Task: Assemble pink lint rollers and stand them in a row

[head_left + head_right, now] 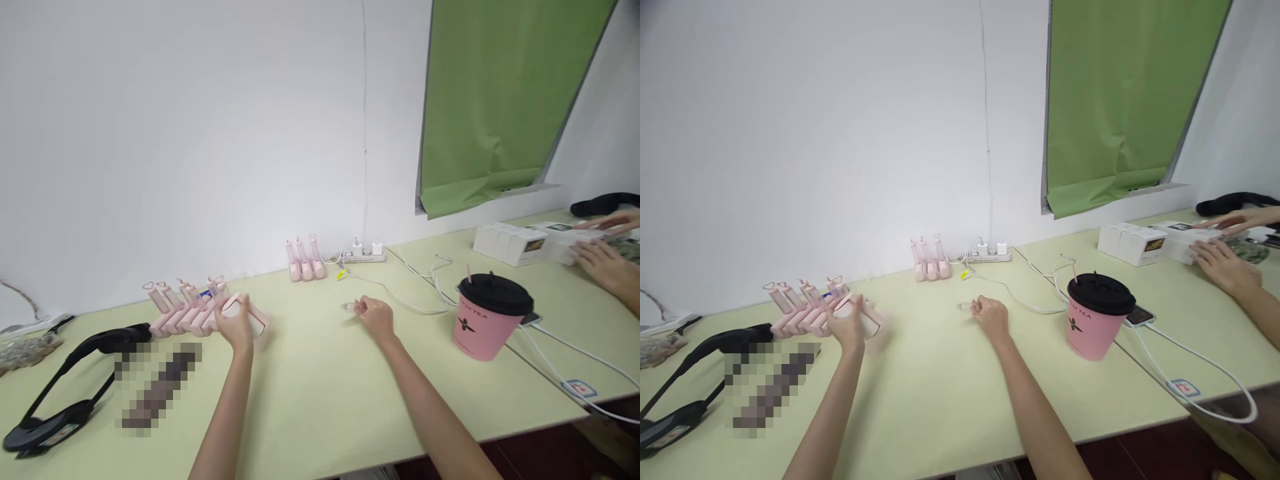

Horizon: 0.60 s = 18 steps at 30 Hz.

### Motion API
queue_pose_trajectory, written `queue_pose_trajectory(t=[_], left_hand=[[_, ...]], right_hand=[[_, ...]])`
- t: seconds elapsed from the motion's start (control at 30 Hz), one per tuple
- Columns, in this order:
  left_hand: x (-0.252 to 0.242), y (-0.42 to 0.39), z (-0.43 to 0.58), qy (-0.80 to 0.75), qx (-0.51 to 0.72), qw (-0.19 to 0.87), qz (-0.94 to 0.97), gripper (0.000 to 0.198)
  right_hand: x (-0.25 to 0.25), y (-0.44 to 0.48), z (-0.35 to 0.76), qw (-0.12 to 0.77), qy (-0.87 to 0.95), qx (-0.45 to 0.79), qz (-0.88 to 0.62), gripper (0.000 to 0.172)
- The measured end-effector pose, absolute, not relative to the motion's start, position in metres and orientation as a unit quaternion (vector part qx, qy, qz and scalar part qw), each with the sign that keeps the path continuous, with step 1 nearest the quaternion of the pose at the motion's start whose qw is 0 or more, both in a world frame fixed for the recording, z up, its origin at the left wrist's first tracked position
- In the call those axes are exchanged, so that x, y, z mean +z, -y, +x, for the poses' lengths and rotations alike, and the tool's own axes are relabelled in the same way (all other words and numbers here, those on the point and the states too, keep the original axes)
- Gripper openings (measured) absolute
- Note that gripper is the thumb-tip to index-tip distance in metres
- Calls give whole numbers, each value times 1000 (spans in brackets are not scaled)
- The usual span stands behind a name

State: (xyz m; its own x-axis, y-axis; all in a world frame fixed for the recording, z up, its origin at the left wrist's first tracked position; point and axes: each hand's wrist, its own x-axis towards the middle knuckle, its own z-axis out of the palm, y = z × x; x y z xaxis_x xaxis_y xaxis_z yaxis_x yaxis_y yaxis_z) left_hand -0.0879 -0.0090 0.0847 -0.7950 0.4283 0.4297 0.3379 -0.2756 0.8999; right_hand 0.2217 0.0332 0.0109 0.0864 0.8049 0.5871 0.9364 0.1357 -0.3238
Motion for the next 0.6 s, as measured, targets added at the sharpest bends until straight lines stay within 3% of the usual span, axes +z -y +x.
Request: queue_pose_trajectory(t=[0.07, 0.23, 0.33, 0.43, 0.6], left_hand=[[84, 6, -81, -658, 635, -69, 400, 43], [47, -19, -31, -629, 352, -156, 675, 28], [23, -39, -17, -616, 230, -192, 729, 24], [9, -54, -18, -626, 193, -201, 728, 29], [2, -68, -37, -594, 235, -199, 743, 51]], right_hand=[[10, -31, 204, 356, 736, -115, -564, 19], [10, -28, 189, 342, 822, -129, -436, 50], [9, -28, 200, 345, 830, -116, -422, 46], [9, -28, 206, 324, 830, -120, -437, 32], [9, -27, 198, 237, 845, -116, -465, 31]])
